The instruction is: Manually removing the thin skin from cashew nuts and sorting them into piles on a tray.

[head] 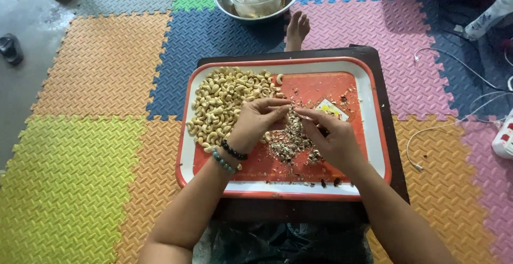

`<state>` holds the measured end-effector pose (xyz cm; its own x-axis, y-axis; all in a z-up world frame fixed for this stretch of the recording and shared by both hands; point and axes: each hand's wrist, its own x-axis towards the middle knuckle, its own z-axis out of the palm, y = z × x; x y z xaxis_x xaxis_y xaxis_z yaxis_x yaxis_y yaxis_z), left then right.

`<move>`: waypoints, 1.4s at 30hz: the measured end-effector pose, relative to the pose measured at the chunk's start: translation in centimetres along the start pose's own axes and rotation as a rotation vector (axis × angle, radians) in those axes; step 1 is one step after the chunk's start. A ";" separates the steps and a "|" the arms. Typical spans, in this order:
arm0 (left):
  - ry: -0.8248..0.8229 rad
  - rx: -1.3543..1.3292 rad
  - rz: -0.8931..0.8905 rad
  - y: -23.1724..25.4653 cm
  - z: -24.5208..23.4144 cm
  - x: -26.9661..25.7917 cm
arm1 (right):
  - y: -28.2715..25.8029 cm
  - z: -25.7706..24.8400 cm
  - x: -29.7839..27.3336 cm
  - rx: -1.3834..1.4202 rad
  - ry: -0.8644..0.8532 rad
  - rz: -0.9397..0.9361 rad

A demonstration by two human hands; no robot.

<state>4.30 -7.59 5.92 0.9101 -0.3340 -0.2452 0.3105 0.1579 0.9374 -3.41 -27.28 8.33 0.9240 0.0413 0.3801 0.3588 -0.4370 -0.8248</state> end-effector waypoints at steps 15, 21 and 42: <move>-0.070 -0.159 0.032 -1.6 0.6 -2.1 | 0.2 0.8 -0.3 -0.203 0.003 -0.111; -0.071 -0.140 0.045 -1.7 0.5 -2.1 | -0.4 0.9 -0.2 -0.206 -0.031 -0.123; -0.083 -0.204 -0.104 -0.8 0.6 -2.6 | -0.1 1.0 0.0 -0.230 -0.004 -0.128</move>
<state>1.53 -7.37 5.97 0.8472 -0.4322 -0.3089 0.4583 0.3006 0.8364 -3.30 -26.39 7.96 0.8736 0.1129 0.4734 0.4341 -0.6205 -0.6531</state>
